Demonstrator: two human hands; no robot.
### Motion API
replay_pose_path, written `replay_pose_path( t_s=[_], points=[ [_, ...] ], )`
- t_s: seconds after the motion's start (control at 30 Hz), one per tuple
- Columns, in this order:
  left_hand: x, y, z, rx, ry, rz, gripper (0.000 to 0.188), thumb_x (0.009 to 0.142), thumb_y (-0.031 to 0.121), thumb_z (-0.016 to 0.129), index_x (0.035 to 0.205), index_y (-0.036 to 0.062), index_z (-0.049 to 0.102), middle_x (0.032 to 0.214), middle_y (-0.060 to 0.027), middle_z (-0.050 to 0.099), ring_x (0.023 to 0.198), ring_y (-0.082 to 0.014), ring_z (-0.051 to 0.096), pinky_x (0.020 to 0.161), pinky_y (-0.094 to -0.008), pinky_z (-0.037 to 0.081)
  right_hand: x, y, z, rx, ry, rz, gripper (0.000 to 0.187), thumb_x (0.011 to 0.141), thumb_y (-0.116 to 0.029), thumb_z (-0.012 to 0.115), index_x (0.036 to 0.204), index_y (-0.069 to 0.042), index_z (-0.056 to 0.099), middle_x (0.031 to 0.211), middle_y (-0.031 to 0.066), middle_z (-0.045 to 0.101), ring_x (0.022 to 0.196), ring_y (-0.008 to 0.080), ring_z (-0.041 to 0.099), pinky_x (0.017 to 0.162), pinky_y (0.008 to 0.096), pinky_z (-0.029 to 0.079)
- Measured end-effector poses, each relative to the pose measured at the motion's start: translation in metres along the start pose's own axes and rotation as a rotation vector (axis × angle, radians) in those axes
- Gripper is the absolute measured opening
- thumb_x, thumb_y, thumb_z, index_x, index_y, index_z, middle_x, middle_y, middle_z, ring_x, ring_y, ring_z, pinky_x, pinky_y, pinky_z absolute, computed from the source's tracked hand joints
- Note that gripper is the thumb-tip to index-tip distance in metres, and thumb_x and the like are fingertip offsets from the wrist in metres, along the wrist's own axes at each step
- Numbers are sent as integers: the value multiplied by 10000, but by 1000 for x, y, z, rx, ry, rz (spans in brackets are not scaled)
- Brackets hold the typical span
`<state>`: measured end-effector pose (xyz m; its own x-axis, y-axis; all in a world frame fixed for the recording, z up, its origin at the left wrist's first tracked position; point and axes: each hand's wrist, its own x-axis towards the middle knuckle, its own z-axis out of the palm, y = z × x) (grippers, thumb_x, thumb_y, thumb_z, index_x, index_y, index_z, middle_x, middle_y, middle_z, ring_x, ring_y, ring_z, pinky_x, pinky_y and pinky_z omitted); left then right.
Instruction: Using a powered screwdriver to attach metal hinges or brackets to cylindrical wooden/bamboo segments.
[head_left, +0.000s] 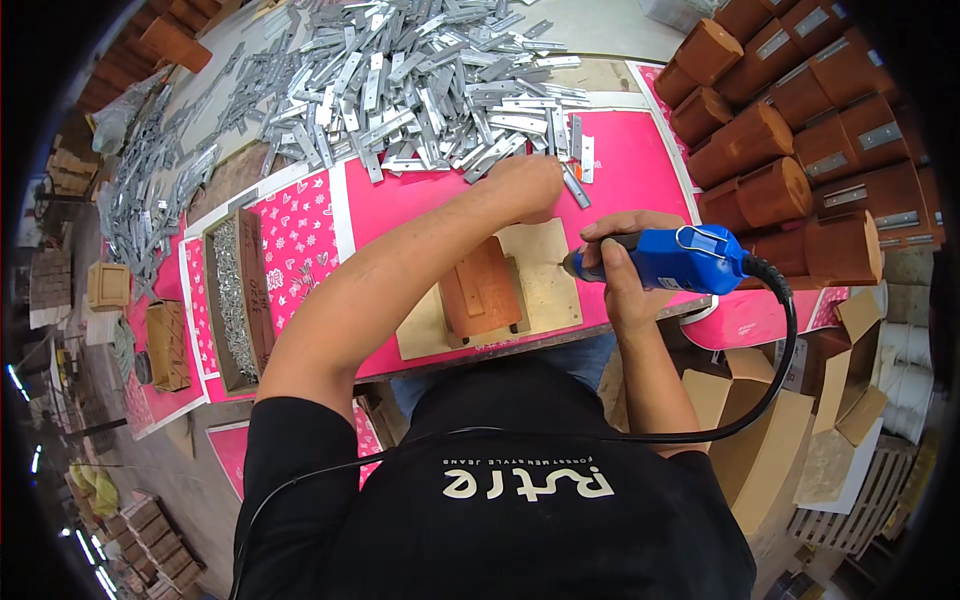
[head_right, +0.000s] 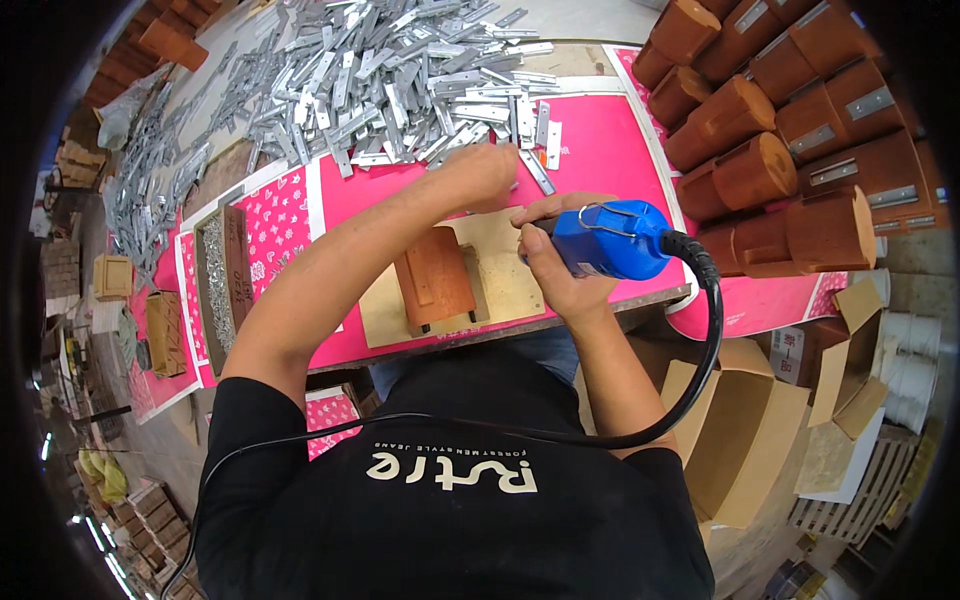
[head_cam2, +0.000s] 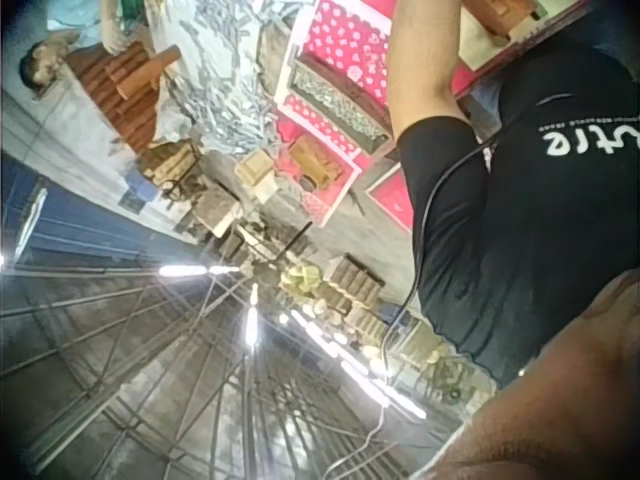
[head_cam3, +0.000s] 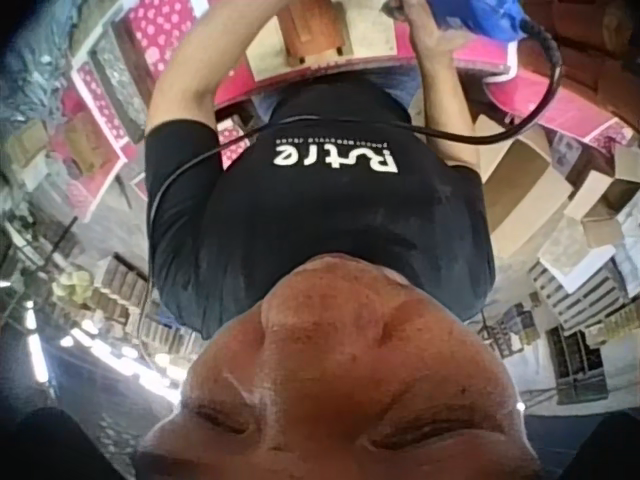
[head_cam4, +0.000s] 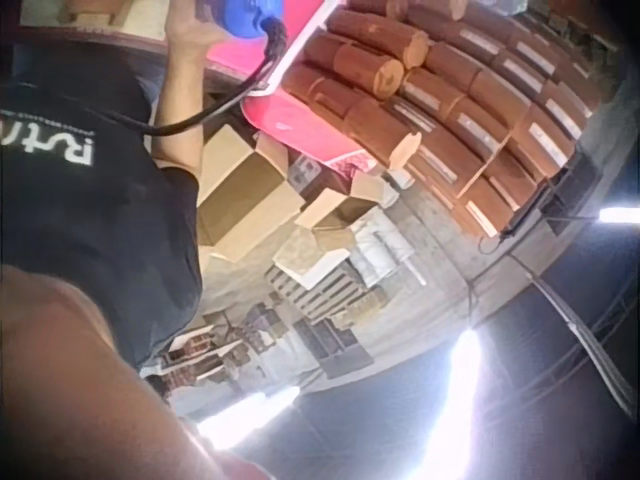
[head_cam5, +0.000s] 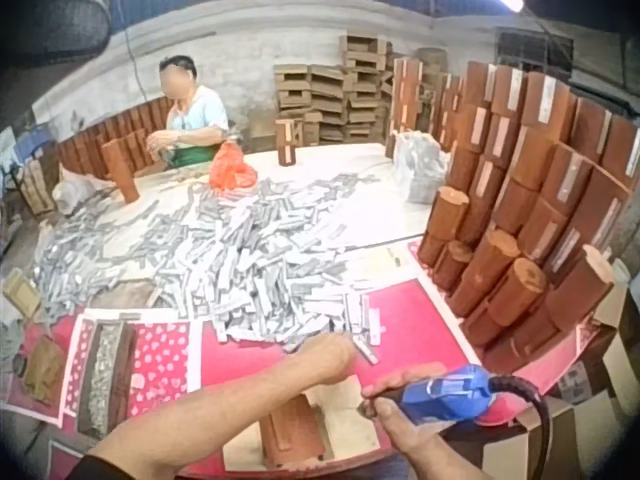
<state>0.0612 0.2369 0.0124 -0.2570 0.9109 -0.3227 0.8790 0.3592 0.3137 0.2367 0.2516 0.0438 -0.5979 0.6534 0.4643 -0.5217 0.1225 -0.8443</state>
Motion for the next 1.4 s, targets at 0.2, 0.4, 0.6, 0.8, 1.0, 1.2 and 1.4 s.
replay_pose_path(
  t_s=[0.2,0.4,0.6,0.8,1.0,1.2,1.4],
  points=[
    [-66,-55,-36,-952,257,-127,275,812,198,677,949,-33,620,792,-79,639,636,-125,569,534,-259,436,5,-3,-3,-62,-9,12,157,833,-14,636,934,57,539,833,154,651,619,131,607,562,253,511],
    [-129,-72,0,-1398,287,-452,262,797,177,715,950,-4,603,732,-28,584,578,-72,527,451,-222,387,5,0,-2,-178,36,53,297,826,-107,636,1019,16,446,801,188,628,572,184,583,562,305,516],
    [-129,-61,10,-1465,354,-361,284,831,129,718,1002,5,528,735,-40,596,592,-94,550,489,-221,418,4,2,17,-171,-60,22,312,829,-52,636,1041,23,420,807,186,636,598,167,600,567,293,519],
    [-118,-67,19,-1571,369,-268,256,887,161,671,1049,41,514,801,-70,643,583,-89,555,469,-216,397,-2,3,14,-134,-93,-7,330,830,4,636,1050,25,392,827,196,644,632,160,626,577,284,529],
    [-107,-55,23,-1618,453,-304,262,897,155,658,1071,37,501,819,-77,644,684,-118,606,560,-252,476,1,0,17,-189,-9,-6,273,827,-70,657,986,35,460,795,171,638,598,166,606,573,288,522],
    [-121,-54,24,-1534,447,-302,298,904,155,648,1132,38,496,827,-78,645,748,-130,630,631,-267,499,4,1,19,-218,-54,5,205,827,-65,649,935,44,513,783,155,640,586,154,596,573,281,513],
    [-131,-54,40,-1413,528,-234,285,897,160,657,1124,33,541,871,-62,643,796,-130,614,700,-279,490,3,-1,26,-234,-15,21,285,822,-120,667,966,27,471,758,163,629,558,168,586,557,284,516]
  ],
)
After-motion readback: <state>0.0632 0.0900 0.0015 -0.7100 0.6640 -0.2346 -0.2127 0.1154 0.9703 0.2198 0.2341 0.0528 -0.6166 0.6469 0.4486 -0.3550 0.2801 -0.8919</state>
